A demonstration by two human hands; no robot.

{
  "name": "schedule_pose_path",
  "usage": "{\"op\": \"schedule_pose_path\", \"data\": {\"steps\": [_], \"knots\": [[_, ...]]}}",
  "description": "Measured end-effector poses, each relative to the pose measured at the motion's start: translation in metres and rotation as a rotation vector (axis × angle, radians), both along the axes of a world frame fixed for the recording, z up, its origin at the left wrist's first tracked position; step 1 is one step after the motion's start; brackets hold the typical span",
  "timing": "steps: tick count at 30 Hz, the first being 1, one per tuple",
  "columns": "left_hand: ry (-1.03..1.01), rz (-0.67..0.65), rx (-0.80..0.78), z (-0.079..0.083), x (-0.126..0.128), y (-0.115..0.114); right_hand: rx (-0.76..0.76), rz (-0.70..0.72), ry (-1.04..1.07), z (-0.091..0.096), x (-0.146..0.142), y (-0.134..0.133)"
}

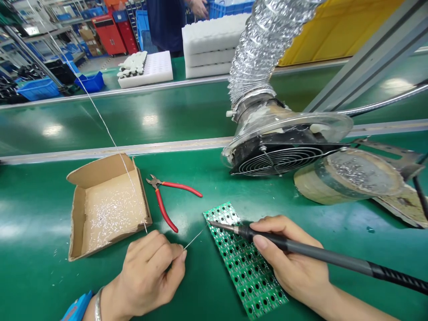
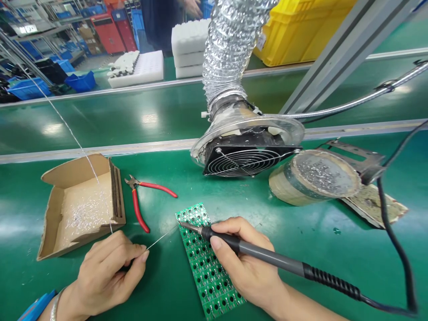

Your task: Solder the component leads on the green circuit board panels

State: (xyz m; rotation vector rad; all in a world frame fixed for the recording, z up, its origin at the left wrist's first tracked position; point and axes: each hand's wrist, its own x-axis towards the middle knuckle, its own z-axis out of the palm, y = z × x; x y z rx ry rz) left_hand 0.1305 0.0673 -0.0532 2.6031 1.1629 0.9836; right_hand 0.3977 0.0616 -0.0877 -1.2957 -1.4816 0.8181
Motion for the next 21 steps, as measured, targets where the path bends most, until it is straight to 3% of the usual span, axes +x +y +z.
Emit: {"op": "schedule_pose_path", "data": {"steps": [8,21], "knots": [[-0.005,-0.016,0.0,0.0,0.004,0.003,0.036,-0.077,0.125,-0.002,0.008,0.004],[0.027,-0.034,0.004,-0.006,0.012,0.009,0.019,-0.056,0.096,0.0,0.004,0.005]]}}
